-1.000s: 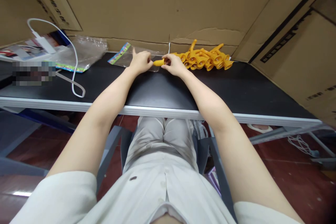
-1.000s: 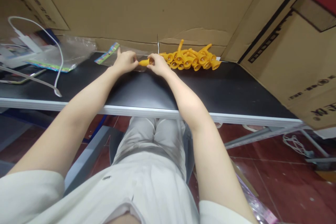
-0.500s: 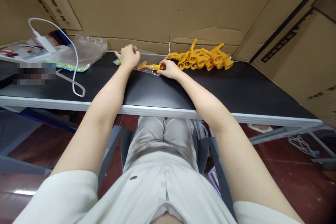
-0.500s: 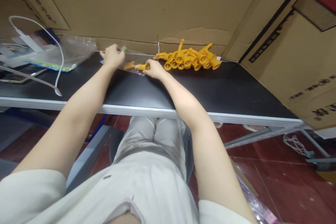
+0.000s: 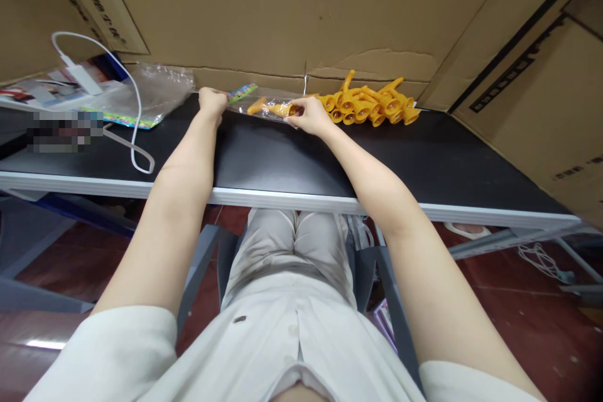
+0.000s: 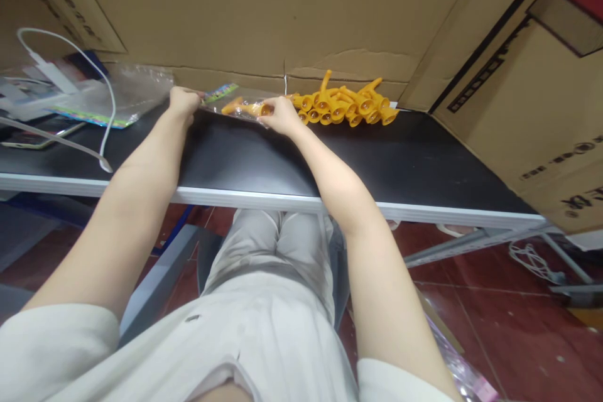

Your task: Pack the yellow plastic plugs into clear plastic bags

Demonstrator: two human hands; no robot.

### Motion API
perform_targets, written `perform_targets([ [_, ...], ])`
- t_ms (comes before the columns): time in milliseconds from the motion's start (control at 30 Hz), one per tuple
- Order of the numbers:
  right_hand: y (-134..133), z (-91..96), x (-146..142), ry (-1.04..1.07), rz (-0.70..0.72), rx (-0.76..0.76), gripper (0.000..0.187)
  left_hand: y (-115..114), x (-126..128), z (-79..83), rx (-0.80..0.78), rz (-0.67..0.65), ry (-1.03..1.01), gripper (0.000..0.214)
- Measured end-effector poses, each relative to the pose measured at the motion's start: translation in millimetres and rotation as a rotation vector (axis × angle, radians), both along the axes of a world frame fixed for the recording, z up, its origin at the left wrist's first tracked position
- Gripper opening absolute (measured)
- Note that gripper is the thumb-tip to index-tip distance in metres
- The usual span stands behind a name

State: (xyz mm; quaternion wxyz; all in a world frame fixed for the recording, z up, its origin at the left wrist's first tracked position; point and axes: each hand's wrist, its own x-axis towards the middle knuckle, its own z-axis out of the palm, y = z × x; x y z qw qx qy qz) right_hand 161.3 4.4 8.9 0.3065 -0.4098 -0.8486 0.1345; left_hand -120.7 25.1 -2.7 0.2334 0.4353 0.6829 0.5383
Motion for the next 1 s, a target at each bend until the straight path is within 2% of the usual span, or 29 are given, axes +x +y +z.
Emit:
perform_targets([
  [33, -3, 4.0, 1, -0.012, -0.001, 0.012, 0.022, -3, 5, 5.1, 0.046, 0.067, -0.037, 0.042],
  [100, -8, 12.2, 4, -0.031, -0.01, 0.041, 0.016, -11, 14, 16.3, 0.094, 0.12, -0.12, 0.037],
  [200, -14, 22.3, 4, -0.041, -0.032, 0.094, 0.014, -20, 26, 28.8, 0.129, 0.115, -0.241, 0.037],
  [267, -16, 26.5, 4, -0.041, -0.038, 0.112, 0.015, -22, 32, 31.2, 0.143, 0.077, -0.322, 0.034],
  [400, -13, 27.9, 8, -0.029, -0.007, 0.102, 0.015, -20, 37, 26.4, 0.109, -0.087, -0.458, 0.03],
  [567, -4, 20.6, 13, 0.036, 0.025, 0.064, 0.011, -28, 46, 27.0, 0.027, -0.25, -0.502, 0.026],
  [733, 2, 10.3, 10, 0.159, 0.067, -0.048, 0.019, -34, 50, 30.2, -0.002, -0.263, -0.515, 0.025],
  [900, 8, -1.5, 5, 0.231, 0.043, -0.152, 0.035, -23, 44, 20.6, -0.049, -0.266, -0.474, 0.023],
  [1000, 9, -8.6, 0, 0.258, 0.031, -0.194, 0.034, -19, 42, 15.1, -0.061, -0.25, -0.464, 0.021],
])
